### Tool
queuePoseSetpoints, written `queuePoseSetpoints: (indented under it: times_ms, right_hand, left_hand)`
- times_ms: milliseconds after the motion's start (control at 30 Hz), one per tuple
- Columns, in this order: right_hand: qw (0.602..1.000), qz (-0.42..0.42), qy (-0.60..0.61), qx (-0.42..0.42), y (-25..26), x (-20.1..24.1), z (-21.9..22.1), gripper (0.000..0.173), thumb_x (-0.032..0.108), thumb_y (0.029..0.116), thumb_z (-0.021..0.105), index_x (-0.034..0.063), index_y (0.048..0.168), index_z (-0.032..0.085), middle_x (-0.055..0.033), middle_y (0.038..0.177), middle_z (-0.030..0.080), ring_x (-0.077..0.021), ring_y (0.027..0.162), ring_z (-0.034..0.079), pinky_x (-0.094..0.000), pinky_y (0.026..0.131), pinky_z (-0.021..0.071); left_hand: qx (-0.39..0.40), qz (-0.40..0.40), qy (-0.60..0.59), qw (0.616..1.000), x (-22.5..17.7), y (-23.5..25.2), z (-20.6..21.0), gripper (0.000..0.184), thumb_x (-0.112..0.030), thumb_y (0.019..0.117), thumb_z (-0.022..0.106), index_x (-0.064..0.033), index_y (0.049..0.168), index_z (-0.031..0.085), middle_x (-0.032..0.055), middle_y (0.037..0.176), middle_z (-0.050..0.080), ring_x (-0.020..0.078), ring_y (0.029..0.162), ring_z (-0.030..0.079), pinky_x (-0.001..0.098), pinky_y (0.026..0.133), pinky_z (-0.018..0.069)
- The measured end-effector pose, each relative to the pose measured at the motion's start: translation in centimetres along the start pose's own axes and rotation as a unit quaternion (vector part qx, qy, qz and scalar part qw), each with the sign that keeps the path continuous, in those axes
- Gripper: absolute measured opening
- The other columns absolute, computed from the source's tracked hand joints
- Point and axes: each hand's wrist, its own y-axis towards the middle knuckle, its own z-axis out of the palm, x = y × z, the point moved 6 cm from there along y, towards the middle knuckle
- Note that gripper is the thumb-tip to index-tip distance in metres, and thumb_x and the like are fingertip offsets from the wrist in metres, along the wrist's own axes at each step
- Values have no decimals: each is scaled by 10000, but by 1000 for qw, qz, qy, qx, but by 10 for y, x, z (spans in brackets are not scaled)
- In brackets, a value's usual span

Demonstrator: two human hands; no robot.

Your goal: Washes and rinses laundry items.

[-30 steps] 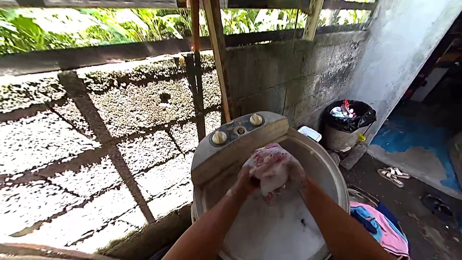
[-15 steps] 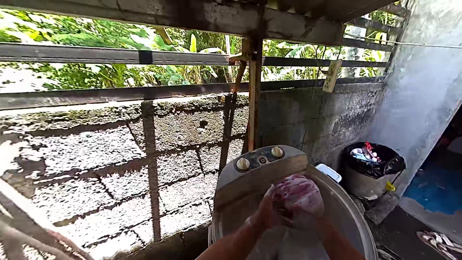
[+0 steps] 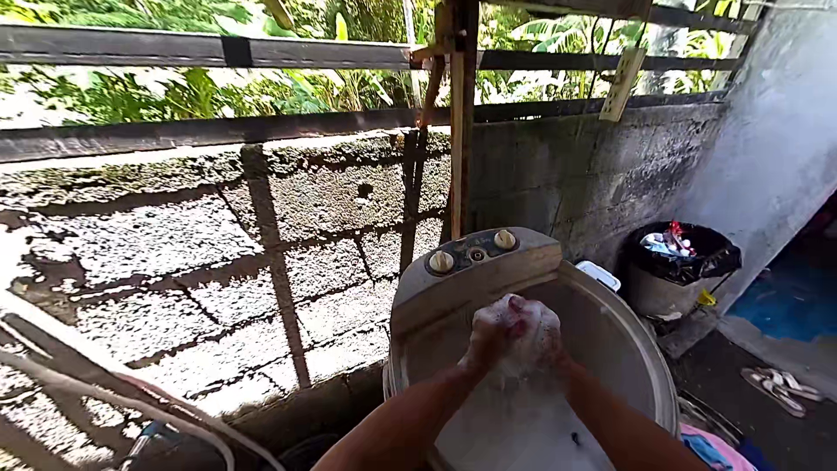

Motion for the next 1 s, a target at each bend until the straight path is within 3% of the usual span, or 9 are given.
queuePoseSetpoints:
  times_ms: [200,333,500,567,633,733,867,933,1000]
  right_hand:
    - [961,146,210,106,-11,-46,26,364,89,1050,507,-137,1335,529,-235,1235,638,-164,1119,630,-289,994,514]
    - [960,138,190,151,-17,-44,27,381,96,1022,578,-86,1356,547,-197,1255,647,-143,1126,639,-292,1006,517]
    - [926,104,340,126,-18,-29,25,214,84,958,612,-31,1138,612,-41,952,683,-40,849,650,-229,782,563]
    - [905,125,388,121,-15,-15,24,302,114,1003,527,-19,1274,552,-29,1025,663,-40,875,645,-242,795,574]
    - [902,208,343,160,-16,-4,27,364,109,1068,457,78,1431,440,-4,1013,634,-28,768,624,-214,657,553]
    - [881,218,227,353,-18,-23,45,489,134,1050,529,113,1521,401,-128,1278,639,-207,1044,663,-399,826,581]
    - [778,197,-146,579,-31,-77,70,416,212,990,708,71,1368,604,-181,1046,706,-274,817,672,-465,717,567]
    - [701,295,-261,595,-42,-123,66,388,284,1045,618,91,1380,577,-204,1065,673,-298,830,652,-470,725,546]
    - [710,356,-321,517,-52,-145,50,435,289,1060,574,31,1410,562,-272,1286,628,-394,1081,659,-561,912,522]
  left_hand:
    - [143,-33,478,866,-15,-3,20,342,-147,1015,596,99,1248,642,301,1216,664,406,1194,627,545,1044,461]
    - [232,-65,514,823,-18,-23,23,286,-78,987,652,120,1193,657,313,1176,666,421,1142,632,544,1019,457]
    - [151,194,420,874,-32,-22,17,269,-69,872,718,101,1080,713,277,1036,718,387,1034,688,528,953,507]
    - [76,241,356,900,-42,-19,4,215,-105,931,659,79,1007,739,236,948,742,341,928,729,496,870,559]
    - [-7,138,267,954,-60,-14,-29,258,-167,1000,635,69,1062,720,185,985,731,240,938,703,433,888,558]
    - [-114,96,101,984,-87,-15,-114,264,-235,1037,596,-24,1161,693,8,965,731,55,864,696,300,823,600]
    - [-220,122,49,967,-107,-65,-239,121,-181,1032,557,-117,1099,636,-97,877,723,41,792,710,270,741,628]
    - [-281,104,92,950,-91,-97,-307,136,-235,1016,574,-135,1097,619,-90,890,717,52,810,712,287,757,629]
    - [-329,10,169,929,-45,-132,-373,307,-331,1020,573,-93,1210,615,-17,973,711,92,869,707,339,813,619]
